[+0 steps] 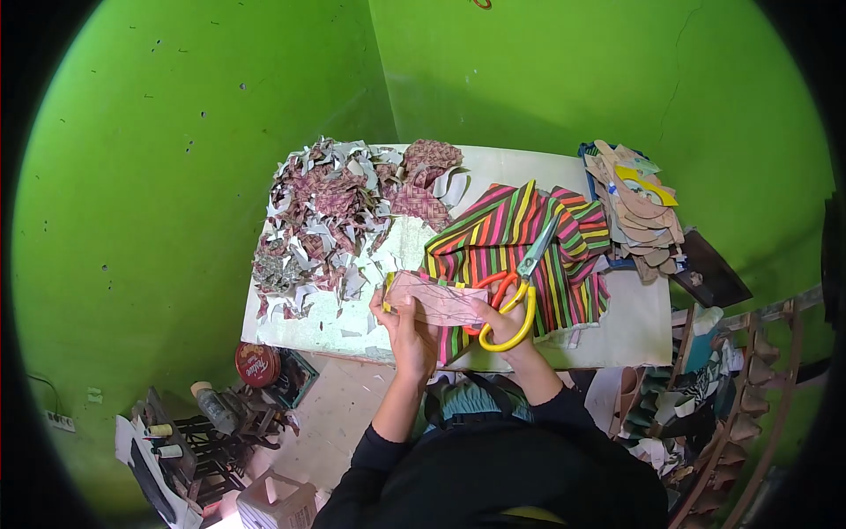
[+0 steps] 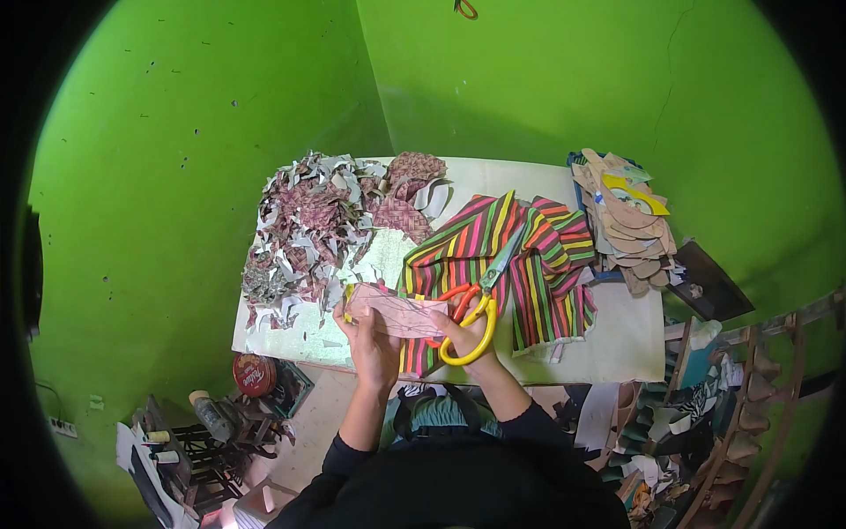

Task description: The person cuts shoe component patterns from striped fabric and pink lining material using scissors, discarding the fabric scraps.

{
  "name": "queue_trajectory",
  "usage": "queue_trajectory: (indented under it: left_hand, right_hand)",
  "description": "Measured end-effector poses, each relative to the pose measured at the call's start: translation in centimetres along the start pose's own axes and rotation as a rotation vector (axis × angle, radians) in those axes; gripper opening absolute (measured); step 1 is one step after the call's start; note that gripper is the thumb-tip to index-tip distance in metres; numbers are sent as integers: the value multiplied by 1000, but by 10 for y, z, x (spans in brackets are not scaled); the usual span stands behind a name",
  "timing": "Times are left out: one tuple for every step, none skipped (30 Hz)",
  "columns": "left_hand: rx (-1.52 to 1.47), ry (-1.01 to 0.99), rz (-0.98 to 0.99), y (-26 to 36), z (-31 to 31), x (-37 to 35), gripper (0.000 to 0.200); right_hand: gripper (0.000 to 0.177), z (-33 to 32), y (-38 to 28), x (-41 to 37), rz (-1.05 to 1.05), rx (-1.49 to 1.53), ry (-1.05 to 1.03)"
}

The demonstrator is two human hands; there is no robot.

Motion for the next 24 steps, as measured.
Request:
queue_trajectory:
  left_hand:
    - [75,-8,30,1,-7,3,38]
    - [150,-16,59,5,-8,3,41]
    - [151,-18,59,8,-10,1,41]
    - [227,-8,20,9,-10,-1,43]
    - [302,1,-19,9,-10,-2,45]
    - [303,0,-19,9,-9,-1,45]
    - [334,-18,62,14,-6,-2,43]
    - [364,-35,142,20,-3,-3,40]
    - [365,-37,143,21,-2,-1,40]
    - [456,-14,183,25,1,0,32]
    - [546,9,224,28,2,0,25]
    - [547,9,224,30,3,1,25]
    - [593,32,195,30,3,3,20]
    - [640,56,165,30,1,4,15]
    - [641,54,165,31,0,6,15]
    - [647,41,186,32,0,8,13]
    - [654,28,208,34,2,8,12]
    - [655,26,208,35,5,8,12]
    - [662,54,223,38,8,5,11]
    - [668,82,237,41,10,4,10]
    - [669,81,237,41,11,4,10]
    - [612,80,236,42,11,4,10]
    - [555,78,235,43,10,5,11]
    - [555,77,235,43,10,5,11]
  right_hand:
    - [35,-2,-5,3,-45,-37,9]
    - [36,-6,-6,5,-56,-55,31]
    - [36,-7,-7,7,-58,-54,32]
    - [37,-9,-12,10,-96,-104,38]
    - [38,-10,-18,13,-134,-153,45]
    - [41,-11,-22,15,-131,-162,46]
    - [41,-11,-22,17,-133,-160,46]
    - [40,-13,-29,20,-202,-209,71]
    - [40,-14,-36,24,-271,-257,97]
    - [41,-10,-39,27,-240,-238,46]
    - [41,-9,-46,29,-241,-237,45]
    - [41,-5,-52,31,-244,-300,0]
    - [41,-2,-55,34,-248,-363,-44]
    - [40,-1,-60,37,-316,-426,-61]
    - [40,-3,-59,39,-317,-425,-60]
    - [40,-5,-56,41,-300,-470,-74]
    - [40,-4,-56,43,-283,-515,-89]
    - [38,-1,-61,42,-296,-521,-88]
    - [38,0,-63,42,-297,-521,-87]
    - [38,2,-62,42,-280,-455,-106]
    - [37,4,-62,42,-263,-390,-124]
    - [37,6,-64,42,-264,-390,-123]
    - [35,10,-67,42,-274,-303,-134]
    - [33,14,-70,42,-285,-216,-144]
Point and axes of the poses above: each hand's wrist, its own x-axis towards the middle knuckle, its own z-axis out of the palm, y = z × x, the point moved 8 cm from there along x, towards the middle knuckle, and after that the axes turned 14 degrees about -z, right-handed, at the moved point
